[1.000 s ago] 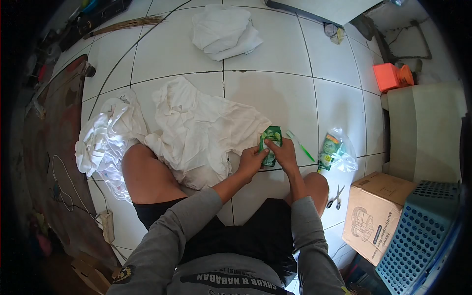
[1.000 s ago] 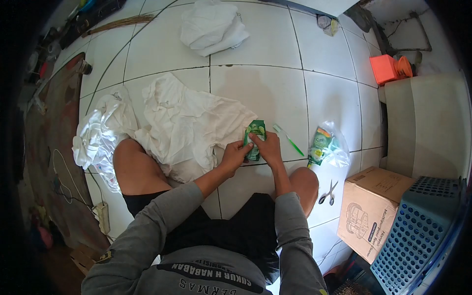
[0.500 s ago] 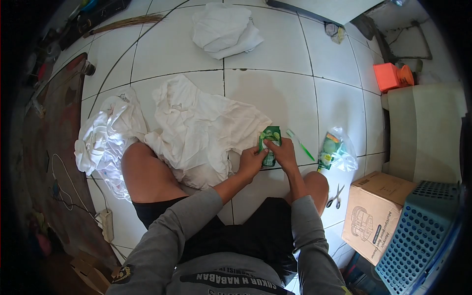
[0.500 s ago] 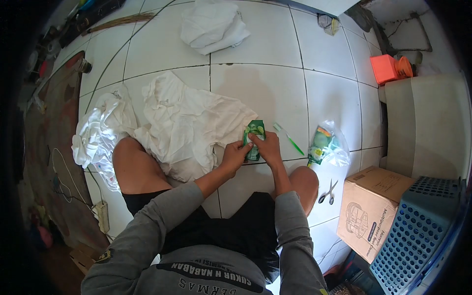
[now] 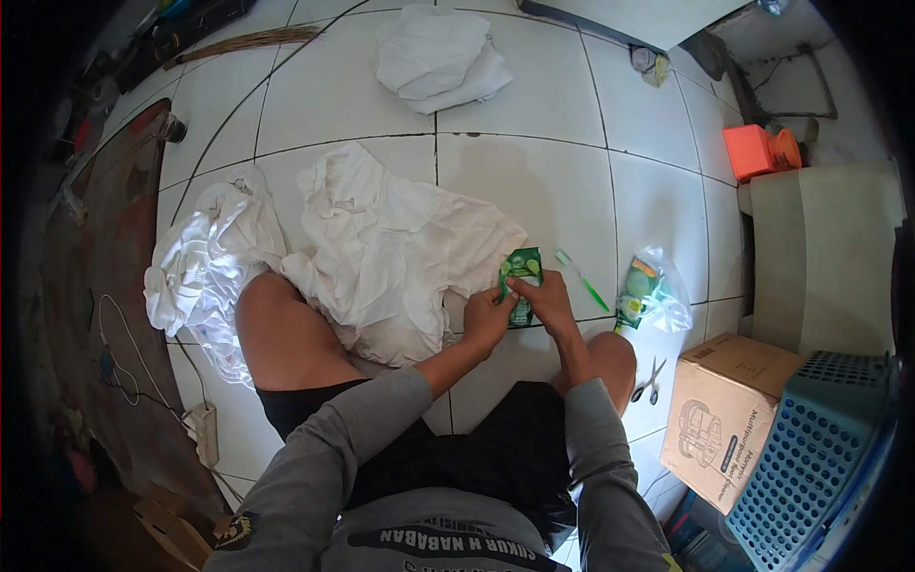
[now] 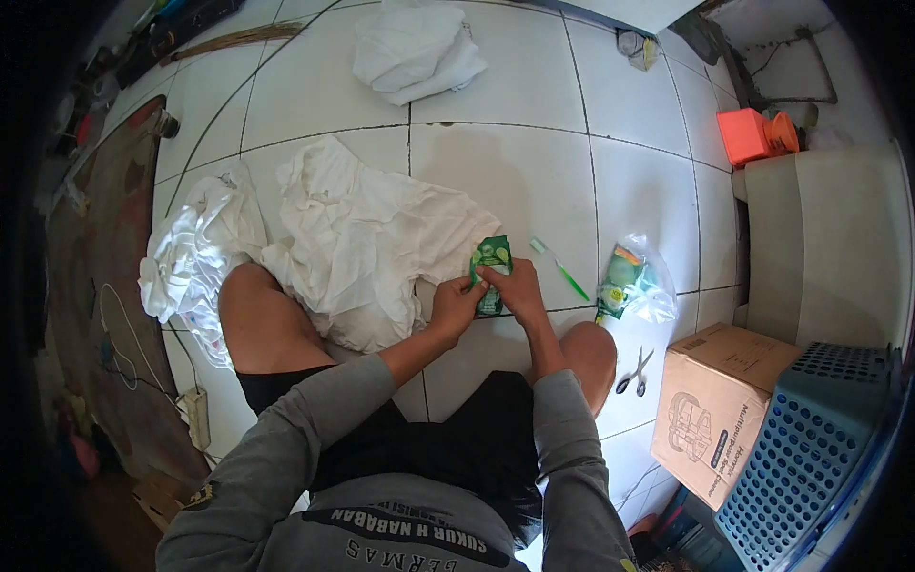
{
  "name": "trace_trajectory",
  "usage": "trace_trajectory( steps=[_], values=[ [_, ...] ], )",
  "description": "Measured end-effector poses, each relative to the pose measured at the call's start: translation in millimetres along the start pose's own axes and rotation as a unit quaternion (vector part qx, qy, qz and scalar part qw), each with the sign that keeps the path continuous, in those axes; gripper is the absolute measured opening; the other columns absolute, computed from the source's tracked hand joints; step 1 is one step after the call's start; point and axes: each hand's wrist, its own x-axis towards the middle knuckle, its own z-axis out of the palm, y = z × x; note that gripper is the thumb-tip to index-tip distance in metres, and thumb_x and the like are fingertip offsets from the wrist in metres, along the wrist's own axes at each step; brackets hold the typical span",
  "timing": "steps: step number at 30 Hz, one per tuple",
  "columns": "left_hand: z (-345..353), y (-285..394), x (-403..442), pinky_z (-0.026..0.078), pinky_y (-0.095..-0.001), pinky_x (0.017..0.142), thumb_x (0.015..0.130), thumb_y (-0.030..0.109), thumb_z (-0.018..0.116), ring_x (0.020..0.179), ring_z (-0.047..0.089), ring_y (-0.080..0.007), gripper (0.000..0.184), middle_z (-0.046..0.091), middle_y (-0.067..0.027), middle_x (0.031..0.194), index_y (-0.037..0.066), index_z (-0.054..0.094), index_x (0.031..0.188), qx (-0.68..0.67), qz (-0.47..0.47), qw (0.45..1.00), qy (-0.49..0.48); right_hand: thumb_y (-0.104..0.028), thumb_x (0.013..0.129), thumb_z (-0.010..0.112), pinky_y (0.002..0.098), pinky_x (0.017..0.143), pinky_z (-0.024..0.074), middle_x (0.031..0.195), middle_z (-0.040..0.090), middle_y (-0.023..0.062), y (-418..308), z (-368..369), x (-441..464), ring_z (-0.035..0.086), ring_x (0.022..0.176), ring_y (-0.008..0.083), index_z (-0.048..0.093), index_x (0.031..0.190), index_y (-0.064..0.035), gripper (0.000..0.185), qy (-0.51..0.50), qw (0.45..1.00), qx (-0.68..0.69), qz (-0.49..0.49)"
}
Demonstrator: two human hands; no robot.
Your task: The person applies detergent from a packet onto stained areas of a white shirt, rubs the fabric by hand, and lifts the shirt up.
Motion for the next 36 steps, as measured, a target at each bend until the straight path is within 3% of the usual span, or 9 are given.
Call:
trace_trajectory(
  steps=[3, 13, 15, 24, 27, 29, 36],
  values=[
    [-1.5, 2.3, -6.9, 0.054, -0.0411, 0.071, 0.101, 0.032, 0.074, 0.074, 0.074, -0.0221, 0.037, 0.079, -0.0168, 0.084, -0.004, 0.081, 0.110, 0.042, -0.013, 0.999, 0.006, -0.018, 0.093, 0.085, 0.0308, 0.065, 0.0515, 0.083, 0.075, 0.0025, 3.0, 2.3, -2.4, 0.065, 0.072, 0.0096, 0.079, 0.095, 0.0030, 0.021, -0.006, 1.000, 0.010, 0.002],
    [0.7, 6.7, -2.8, 0.053, -0.0400, 0.070, 0.101, 0.031, 0.075, 0.075, 0.074, -0.0203, 0.037, 0.080, -0.0155, 0.086, -0.005, 0.080, 0.111, 0.035, -0.009, 0.999, 0.001, -0.020, 0.096, 0.081, 0.0321, 0.065, 0.0508, 0.080, 0.074, 0.0033, 0.3, 0.7, -2.2, 0.063, 0.070, 0.0098, 0.080, 0.096, 0.0037, 0.024, 0.021, 0.999, -0.035, -0.011],
    [1.6, 6.2, 3.0, 0.049, -0.0263, 0.056, 0.106, 0.026, 0.074, 0.066, 0.063, -0.0079, 0.030, 0.074, -0.0023, 0.085, -0.002, 0.078, 0.117, -0.012, -0.014, 1.000, -0.026, -0.022, 0.098, 0.080, 0.0326, 0.064, 0.0502, 0.078, 0.073, 0.0030, 2.9, -0.4, 3.4, 0.062, 0.070, 0.0096, 0.080, 0.096, 0.0042, 0.026, 0.027, 0.998, -0.054, -0.026],
    [-3.9, 39.2, 12.8, 0.052, -0.0270, 0.058, 0.107, 0.028, 0.074, 0.067, 0.063, -0.0083, 0.030, 0.074, -0.0018, 0.086, -0.001, 0.078, 0.115, 0.053, -0.048, 0.995, -0.069, -0.030, 0.103, 0.076, 0.0370, 0.061, 0.0442, 0.070, 0.067, 0.0041, -1.7, -3.4, 15.4, 0.054, 0.065, 0.0110, 0.079, 0.094, 0.0058, 0.037, 0.091, 0.986, -0.128, -0.051],
    [-3.2, 52.6, 8.1, 0.053, -0.0274, 0.060, 0.107, 0.028, 0.074, 0.071, 0.065, -0.0089, 0.030, 0.075, -0.0012, 0.087, 0.000, 0.078, 0.116, 0.002, -0.050, 0.996, -0.075, -0.031, 0.102, 0.076, 0.0382, 0.061, 0.0449, 0.069, 0.067, 0.0047, -6.2, -4.1, 17.0, 0.055, 0.065, 0.0119, 0.079, 0.095, 0.0058, 0.038, 0.110, 0.982, -0.144, -0.046],
    [-2.8, 59.1, 5.9, 0.055, -0.0277, 0.061, 0.108, 0.028, 0.073, 0.074, 0.066, -0.0093, 0.030, 0.075, -0.0016, 0.090, 0.000, 0.077, 0.118, 0.000, -0.056, 0.995, -0.076, -0.040, 0.101, 0.077, 0.0448, 0.064, 0.0493, 0.069, 0.071, 0.0171, 0.9, -6.0, 22.8, 0.065, 0.062, 0.0234, 0.079, 0.094, 0.0048, 0.045, 0.118, 0.979, -0.158, -0.049],
    [-1.5, 60.2, 3.6, 0.062, -0.0298, 0.069, 0.110, 0.027, 0.069, 0.088, 0.072, -0.0123, 0.037, 0.076, -0.0060, 0.105, -0.001, 0.070, 0.134, -0.027, -0.072, 0.992, -0.099, -0.039, 0.101, 0.077, 0.0446, 0.064, 0.0501, 0.070, 0.072, 0.0188, 4.9, -7.7, 23.8, 0.066, 0.062, 0.0251, 0.080, 0.097, 0.0045, 0.044, 0.146, 0.978, -0.125, -0.080]
  ],
)
